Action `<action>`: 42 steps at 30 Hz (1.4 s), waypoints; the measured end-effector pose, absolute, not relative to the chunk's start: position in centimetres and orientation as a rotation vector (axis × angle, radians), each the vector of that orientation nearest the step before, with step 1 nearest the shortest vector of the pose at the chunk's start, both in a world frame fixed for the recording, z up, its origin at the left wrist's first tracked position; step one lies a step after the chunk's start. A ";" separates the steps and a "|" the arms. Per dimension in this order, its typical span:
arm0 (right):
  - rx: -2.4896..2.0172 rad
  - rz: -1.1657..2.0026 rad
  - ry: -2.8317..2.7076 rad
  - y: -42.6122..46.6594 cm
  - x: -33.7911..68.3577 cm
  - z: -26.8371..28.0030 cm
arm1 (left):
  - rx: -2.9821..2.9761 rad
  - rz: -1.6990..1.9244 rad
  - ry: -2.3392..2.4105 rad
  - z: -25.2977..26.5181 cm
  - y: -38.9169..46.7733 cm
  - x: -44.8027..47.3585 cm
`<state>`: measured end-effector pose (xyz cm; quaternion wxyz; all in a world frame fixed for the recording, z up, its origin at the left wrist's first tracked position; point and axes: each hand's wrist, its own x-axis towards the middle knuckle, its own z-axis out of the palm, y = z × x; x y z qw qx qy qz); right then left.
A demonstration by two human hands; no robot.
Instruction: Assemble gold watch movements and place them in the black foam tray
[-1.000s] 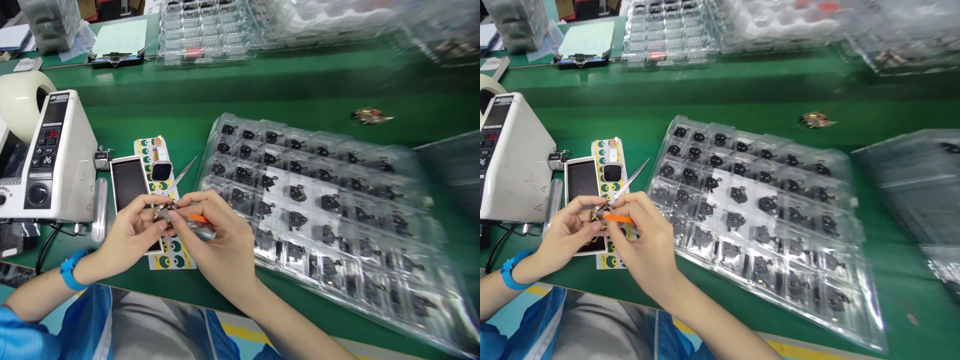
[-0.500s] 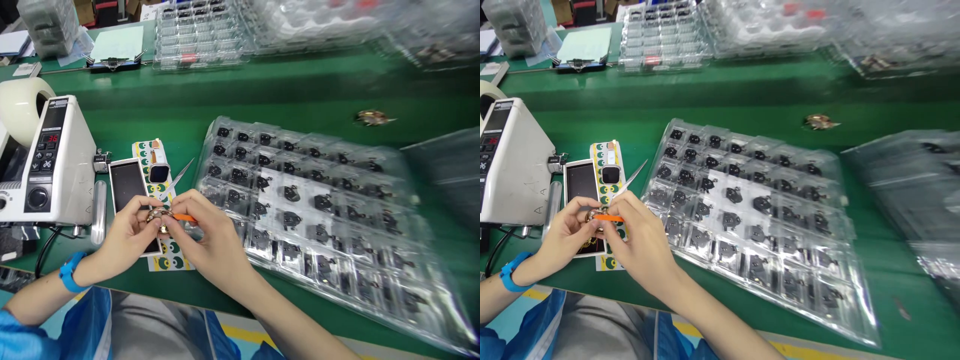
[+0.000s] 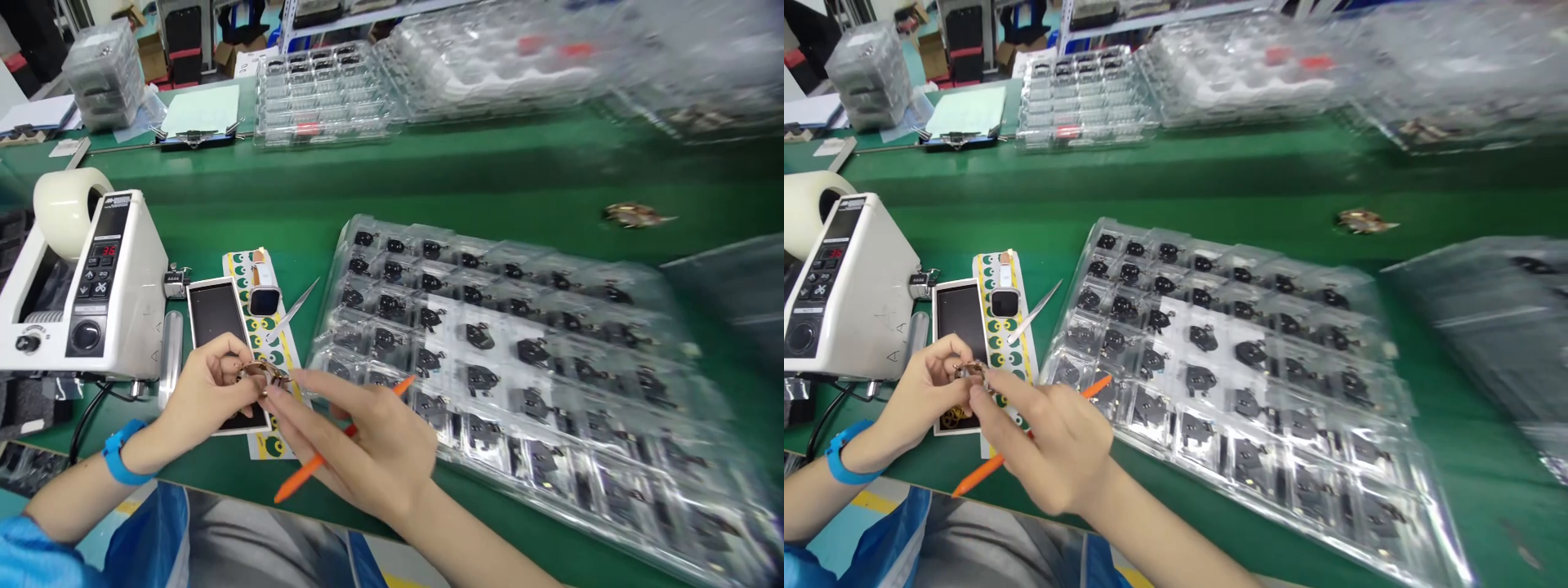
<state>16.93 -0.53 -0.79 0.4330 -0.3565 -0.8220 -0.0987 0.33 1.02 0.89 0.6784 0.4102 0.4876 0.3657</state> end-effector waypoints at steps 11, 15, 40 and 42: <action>-0.869 -0.088 -1.972 1.1 16.2 -1.5 | 0.963 0.931 1.023 0.1 -0.6 0.6; -0.837 -0.145 -2.023 1.3 16.4 -1.6 | 0.969 0.919 1.057 -0.3 -0.7 0.7; -0.936 0.136 -1.860 0.3 16.0 -1.6 | 0.779 0.991 1.018 -0.4 0.2 0.8; -0.989 0.367 -1.772 0.1 16.5 -1.1 | 0.758 0.971 1.041 -0.2 0.6 0.7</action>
